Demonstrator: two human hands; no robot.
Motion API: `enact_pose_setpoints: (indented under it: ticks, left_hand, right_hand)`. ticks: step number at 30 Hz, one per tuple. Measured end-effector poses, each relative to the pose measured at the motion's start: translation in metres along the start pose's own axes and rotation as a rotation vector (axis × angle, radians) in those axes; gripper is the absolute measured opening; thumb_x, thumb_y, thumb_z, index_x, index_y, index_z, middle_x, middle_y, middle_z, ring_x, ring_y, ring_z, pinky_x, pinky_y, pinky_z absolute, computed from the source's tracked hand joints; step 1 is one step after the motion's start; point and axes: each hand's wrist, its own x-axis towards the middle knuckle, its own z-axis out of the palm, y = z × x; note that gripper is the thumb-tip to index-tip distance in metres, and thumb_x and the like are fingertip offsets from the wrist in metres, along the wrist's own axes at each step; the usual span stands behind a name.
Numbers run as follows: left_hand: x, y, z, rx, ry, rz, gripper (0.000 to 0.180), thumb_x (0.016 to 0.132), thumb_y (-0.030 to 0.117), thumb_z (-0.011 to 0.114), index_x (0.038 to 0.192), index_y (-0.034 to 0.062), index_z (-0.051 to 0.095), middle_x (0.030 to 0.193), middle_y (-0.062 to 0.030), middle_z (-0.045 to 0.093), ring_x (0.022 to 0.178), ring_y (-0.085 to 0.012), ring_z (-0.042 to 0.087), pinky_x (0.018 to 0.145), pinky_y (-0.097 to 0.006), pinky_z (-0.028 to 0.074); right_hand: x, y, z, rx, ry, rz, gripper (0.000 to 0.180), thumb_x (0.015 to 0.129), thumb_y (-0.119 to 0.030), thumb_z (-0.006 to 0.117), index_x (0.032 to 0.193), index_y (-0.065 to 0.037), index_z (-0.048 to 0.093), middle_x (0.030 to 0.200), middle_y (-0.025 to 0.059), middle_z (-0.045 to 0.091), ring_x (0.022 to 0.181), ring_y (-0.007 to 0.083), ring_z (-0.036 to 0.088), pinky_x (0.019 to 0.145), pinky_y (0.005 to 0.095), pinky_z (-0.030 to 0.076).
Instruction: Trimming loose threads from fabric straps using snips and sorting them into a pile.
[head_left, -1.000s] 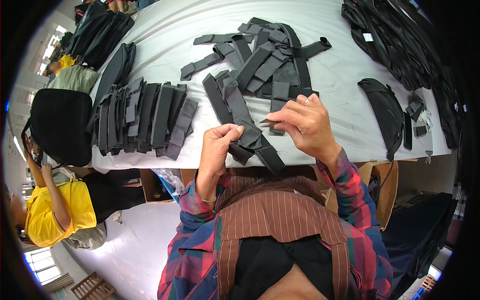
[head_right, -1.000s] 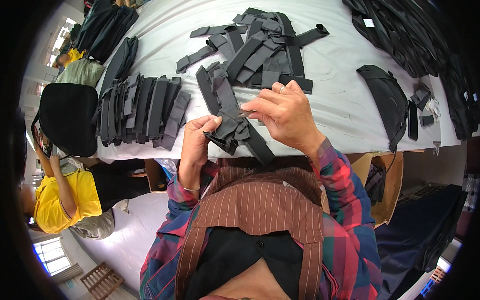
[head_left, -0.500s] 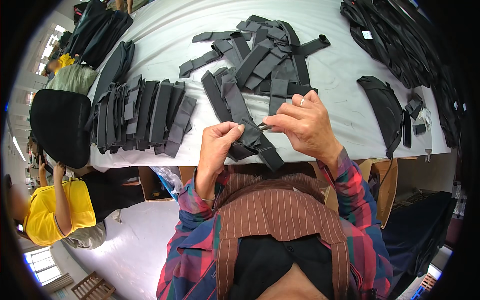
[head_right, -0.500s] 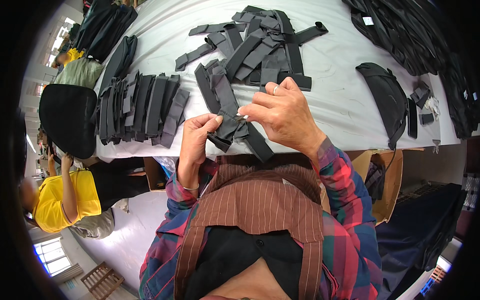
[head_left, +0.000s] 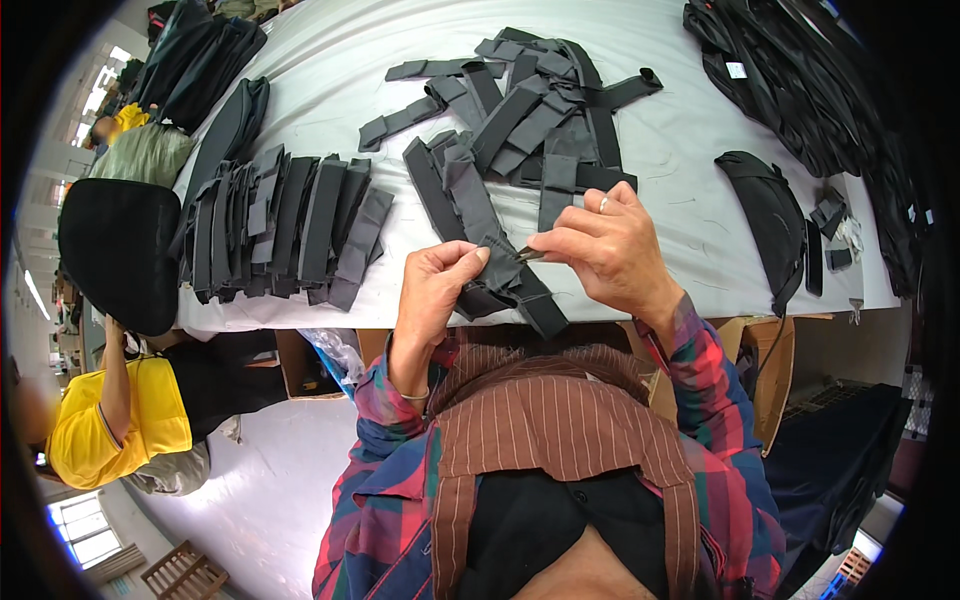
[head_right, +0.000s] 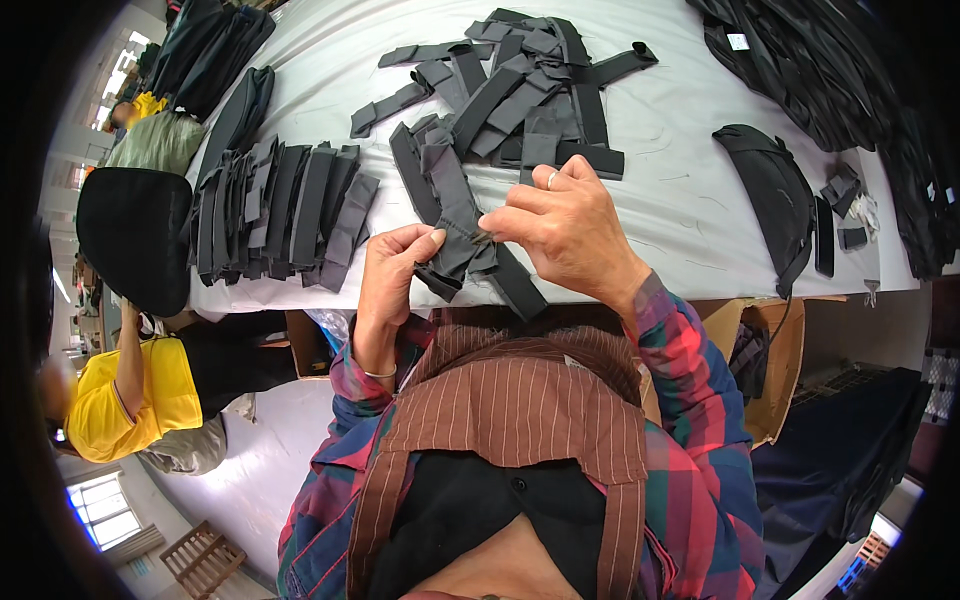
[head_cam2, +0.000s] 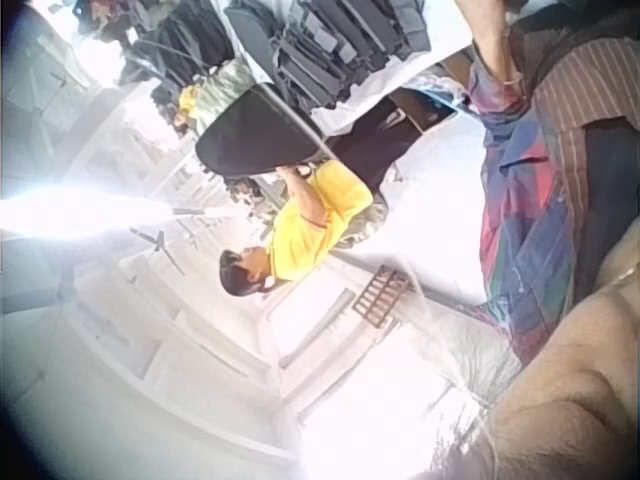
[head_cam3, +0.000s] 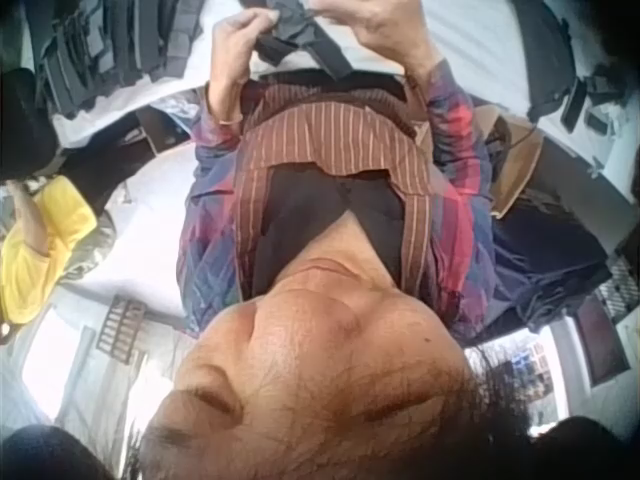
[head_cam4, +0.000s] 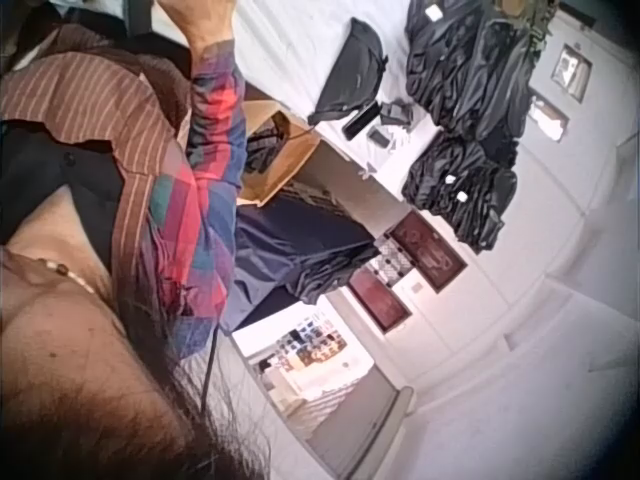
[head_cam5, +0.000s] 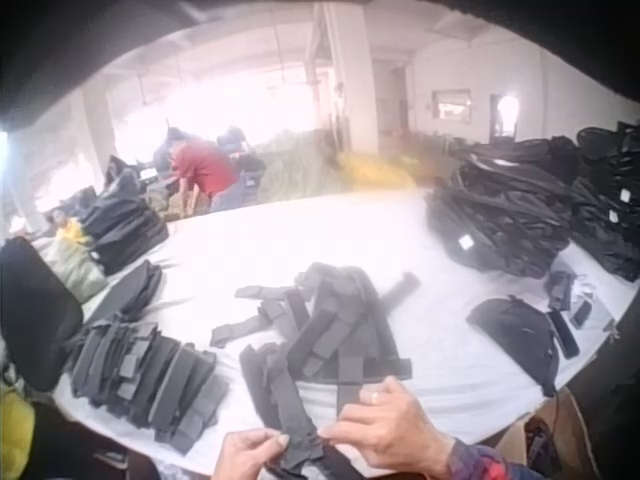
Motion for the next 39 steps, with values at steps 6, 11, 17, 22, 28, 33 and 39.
enact_pose_setpoints:
  ticks: [6,11,17,22,28,33,39]
  left_hand:
    - [0.0004,-0.0019,-0.0027,-0.023,0.003,-0.005,0.014,0.086,0.011,0.065,0.083,-0.002,0.069,0.071,0.0024,0.062,0.064,-0.0029,0.051,0.058,-0.018,0.04]
    - [0.0012,-0.0026,-0.0051,-0.07,0.001,-0.027,0.014,0.086,0.011,0.065,0.083,-0.0023,0.069,0.072,0.0018,0.063,0.065,-0.0036,0.052,0.06,-0.018,0.04]
    - [0.0008,-0.0023,-0.0053,-0.032,-0.021,-0.022,0.014,0.085,0.011,0.065,0.083,-0.0027,0.069,0.072,0.0021,0.061,0.065,-0.0039,0.051,0.06,-0.019,0.04]
    - [0.0023,-0.0004,-0.0039,-0.006,-0.036,-0.039,0.014,0.085,0.01,0.064,0.082,-0.003,0.069,0.071,0.0024,0.061,0.065,-0.0036,0.05,0.059,-0.019,0.039]
    - [0.0013,-0.0001,-0.0033,-0.003,-0.029,-0.046,0.014,0.085,0.01,0.064,0.083,-0.0032,0.069,0.071,0.0026,0.061,0.064,-0.0034,0.05,0.058,-0.019,0.039]
    - [0.0011,-0.0004,-0.0032,0.027,-0.025,-0.03,0.015,0.085,0.011,0.064,0.083,-0.0035,0.069,0.07,0.0026,0.06,0.063,-0.0031,0.05,0.058,-0.019,0.038]
    - [0.0011,-0.0006,-0.0014,0.073,-0.011,-0.023,0.016,0.086,0.011,0.064,0.085,-0.0041,0.068,0.07,0.0023,0.061,0.062,-0.0026,0.051,0.055,-0.018,0.039]
  right_hand:
    - [-0.0001,-0.0015,-0.0022,0.029,0.001,0.022,0.017,0.069,-0.018,0.074,0.086,-0.02,0.07,0.067,-0.0074,0.054,0.062,0.0164,0.04,0.062,0.0303,0.028]
    - [-0.0045,0.0007,-0.0047,0.047,-0.004,0.053,0.018,0.069,-0.016,0.074,0.086,-0.02,0.07,0.067,-0.0073,0.054,0.062,0.0165,0.04,0.063,0.0304,0.028]
    - [-0.0026,-0.0004,-0.0024,0.089,-0.021,0.023,0.019,0.068,-0.018,0.075,0.086,-0.021,0.07,0.066,-0.0071,0.052,0.063,0.0165,0.041,0.063,0.0306,0.028]
    - [-0.0015,0.0011,0.0013,0.072,-0.036,0.001,0.018,0.067,-0.02,0.075,0.085,-0.021,0.07,0.066,-0.007,0.051,0.063,0.0164,0.041,0.063,0.0308,0.028]
    - [-0.0031,0.0012,0.0017,0.048,-0.043,-0.009,0.018,0.068,-0.02,0.074,0.085,-0.021,0.07,0.066,-0.007,0.05,0.064,0.0162,0.041,0.064,0.0308,0.029]
    - [-0.0027,0.0011,0.0003,-0.008,-0.058,-0.015,0.018,0.068,-0.017,0.072,0.085,-0.021,0.07,0.067,-0.0069,0.051,0.065,0.0162,0.043,0.064,0.0313,0.03]
    - [-0.0017,0.001,0.0028,-0.044,-0.061,-0.071,0.02,0.067,-0.01,0.067,0.084,-0.021,0.069,0.067,-0.0065,0.051,0.067,0.0162,0.046,0.064,0.0313,0.031]
